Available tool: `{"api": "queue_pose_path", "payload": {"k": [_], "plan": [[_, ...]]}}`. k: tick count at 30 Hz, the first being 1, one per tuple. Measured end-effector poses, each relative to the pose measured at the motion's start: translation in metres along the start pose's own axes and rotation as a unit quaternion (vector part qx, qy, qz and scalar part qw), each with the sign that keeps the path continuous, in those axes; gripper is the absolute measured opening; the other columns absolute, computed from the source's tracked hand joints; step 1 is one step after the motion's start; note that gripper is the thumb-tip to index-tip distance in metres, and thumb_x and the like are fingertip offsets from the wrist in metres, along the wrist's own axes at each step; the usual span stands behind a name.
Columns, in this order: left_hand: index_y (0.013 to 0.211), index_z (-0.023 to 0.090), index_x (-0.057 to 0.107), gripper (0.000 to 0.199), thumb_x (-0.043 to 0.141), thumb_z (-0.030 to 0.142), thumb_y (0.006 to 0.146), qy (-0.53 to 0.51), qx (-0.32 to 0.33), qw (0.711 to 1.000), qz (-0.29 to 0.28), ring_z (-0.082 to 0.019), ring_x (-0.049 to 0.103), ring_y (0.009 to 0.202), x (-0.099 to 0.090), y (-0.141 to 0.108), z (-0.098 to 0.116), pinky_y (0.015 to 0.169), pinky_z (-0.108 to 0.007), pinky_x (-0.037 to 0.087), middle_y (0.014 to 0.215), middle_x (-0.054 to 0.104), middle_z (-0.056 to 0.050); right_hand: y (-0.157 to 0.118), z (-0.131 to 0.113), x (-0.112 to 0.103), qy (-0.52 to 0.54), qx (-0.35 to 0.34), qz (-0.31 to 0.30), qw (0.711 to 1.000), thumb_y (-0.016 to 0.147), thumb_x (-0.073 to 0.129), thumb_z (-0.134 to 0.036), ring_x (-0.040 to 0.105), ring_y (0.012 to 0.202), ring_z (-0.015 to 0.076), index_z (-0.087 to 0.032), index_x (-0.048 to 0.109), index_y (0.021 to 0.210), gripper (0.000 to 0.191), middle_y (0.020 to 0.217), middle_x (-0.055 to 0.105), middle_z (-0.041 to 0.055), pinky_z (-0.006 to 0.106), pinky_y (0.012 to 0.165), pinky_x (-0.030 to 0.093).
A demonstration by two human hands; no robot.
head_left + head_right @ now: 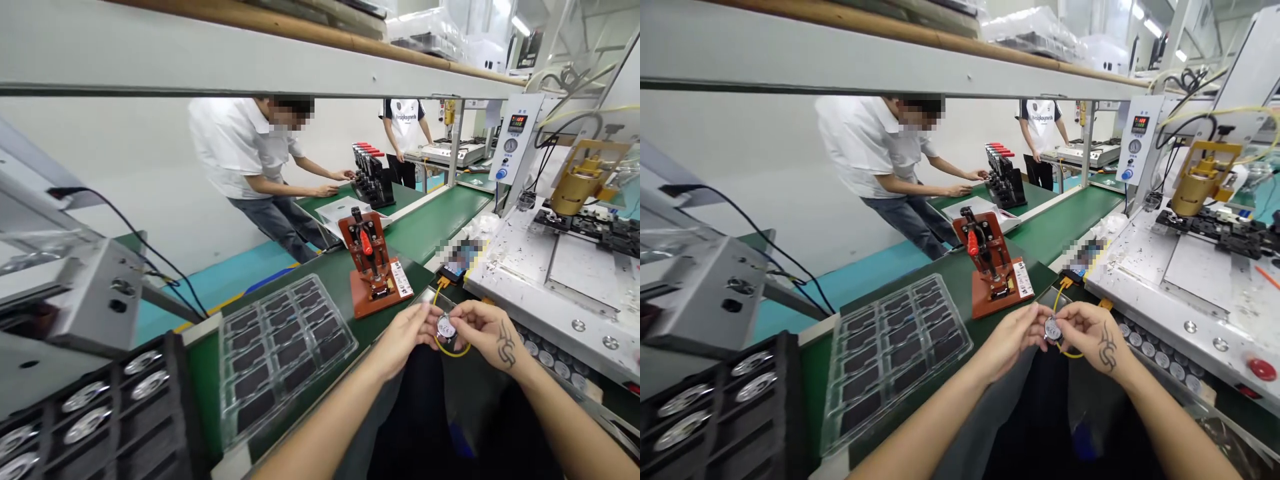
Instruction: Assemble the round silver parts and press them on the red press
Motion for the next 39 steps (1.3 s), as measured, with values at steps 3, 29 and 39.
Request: {"api": "queue_pose_path", "payload": {"k": [3, 29, 39], "plan": [[0.101, 0.013, 0.073, 0.056, 0.083, 0.065, 0.084, 0.010, -0.002, 0.999, -0.044, -0.018, 0.072, 0.069, 0.005, -0.012, -0.005, 0.066, -0.029, 0.056, 0.078, 0.074, -0.006, -0.002, 0.006, 0.000, -0.001, 0.016, -0.032, 0.999, 0.093, 0.078, -0.056, 0.072, 0.056, 0.0168, -0.020, 0.071, 0.098, 0.037, 0.075, 0.074, 0.0021, 0.029, 0.055, 0.059], [0.057, 0.023, 0.041, 0.055, 0.049, 0.036, 0.110, 0.549, 0.541, 0.637, -0.007, -0.016, 0.044, 0.056, -0.065, 0.022, 0.158, 0.065, -0.033, 0.041, 0.054, 0.044, 0.003, 0.038, -0.045, 0.004, -0.226, -0.290, -0.002, 0.930, 0.095, 0.070, -0.021, 0.067, 0.073, 0.0157, -0.023, 0.066, 0.125, 0.030, 0.095, 0.064, 0.0026, 0.030, 0.071, 0.063], [0.104, 0.019, 0.060, 0.021, 0.042, 0.028, 0.111, 0.369, 0.366, 0.820, 0.241, -0.020, 0.070, 0.087, -0.120, 0.071, 0.244, 0.082, -0.032, 0.054, 0.096, 0.072, -0.008, 0.088, -0.023, 0.019, -0.215, -0.195, -0.023, 0.957, 0.093, 0.072, -0.038, 0.062, 0.069, 0.0174, -0.020, 0.070, 0.114, 0.028, 0.079, 0.063, 0.0003, 0.030, 0.065, 0.054]]}}
Point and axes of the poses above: each hand's wrist, its own y-axis towards the middle knuckle, its own x-axis out of the palm, z = x × y, the point moved 3 cm from there along y, towards the middle knuckle
